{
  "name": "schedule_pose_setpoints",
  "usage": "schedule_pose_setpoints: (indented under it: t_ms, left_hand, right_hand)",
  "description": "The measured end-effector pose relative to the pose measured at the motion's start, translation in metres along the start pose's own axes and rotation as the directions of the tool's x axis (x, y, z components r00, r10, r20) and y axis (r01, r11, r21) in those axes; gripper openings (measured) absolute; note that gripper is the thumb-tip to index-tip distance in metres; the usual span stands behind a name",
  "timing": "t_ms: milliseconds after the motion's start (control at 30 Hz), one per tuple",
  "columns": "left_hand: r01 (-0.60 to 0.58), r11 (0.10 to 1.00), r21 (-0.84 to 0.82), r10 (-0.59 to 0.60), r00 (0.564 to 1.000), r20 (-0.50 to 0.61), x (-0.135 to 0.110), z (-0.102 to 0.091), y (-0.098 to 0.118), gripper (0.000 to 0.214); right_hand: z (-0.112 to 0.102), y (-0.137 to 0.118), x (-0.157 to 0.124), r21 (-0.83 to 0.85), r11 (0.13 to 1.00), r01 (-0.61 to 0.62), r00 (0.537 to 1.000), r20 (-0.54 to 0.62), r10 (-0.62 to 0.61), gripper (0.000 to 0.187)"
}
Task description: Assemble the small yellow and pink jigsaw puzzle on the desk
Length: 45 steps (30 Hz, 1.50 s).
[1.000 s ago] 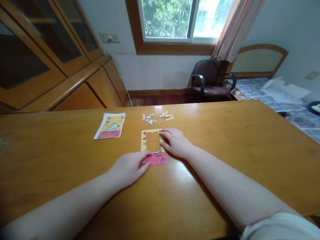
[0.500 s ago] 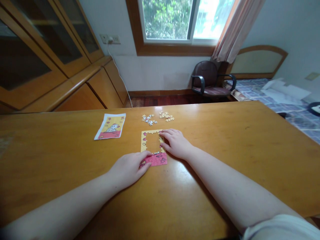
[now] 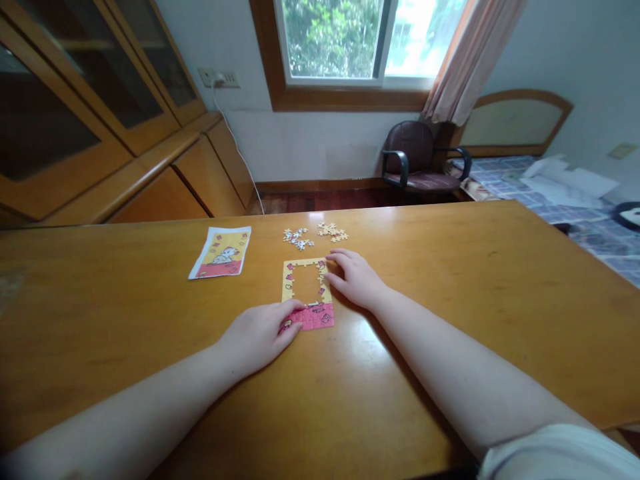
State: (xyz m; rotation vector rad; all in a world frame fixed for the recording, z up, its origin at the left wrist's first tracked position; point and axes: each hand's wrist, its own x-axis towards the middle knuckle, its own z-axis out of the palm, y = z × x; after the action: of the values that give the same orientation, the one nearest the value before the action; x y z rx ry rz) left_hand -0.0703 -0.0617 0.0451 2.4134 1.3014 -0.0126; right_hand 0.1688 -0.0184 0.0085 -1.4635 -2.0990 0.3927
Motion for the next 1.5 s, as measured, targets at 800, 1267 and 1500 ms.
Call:
schedule_pose_setpoints:
  t_ms: [800, 1267, 1500]
  left_hand:
    - [-0.013, 0.997, -0.078, 0.009, 0.999, -0.051, 0.001, 0.001, -0.001, 0.026]
    - [-0.012, 0.996, -0.093, 0.009, 0.999, -0.035, 0.001, 0.001, -0.001, 0.026]
    - [-0.011, 0.996, -0.088, 0.008, 0.999, -0.034, 0.000, 0.000, 0.000, 0.026]
  right_hand:
    - [0.025, 0.003, 0.081, -0.133, 0.991, -0.016, 0.997, -0.081, 0.005, 0.036]
    - [0.030, -0.008, 0.087, -0.224, 0.971, 0.088, 0.996, 0.034, -0.082, 0.031]
    - [0.031, -0.001, 0.087, -0.234, 0.972, 0.023, 0.999, -0.029, -0.031, 0.022]
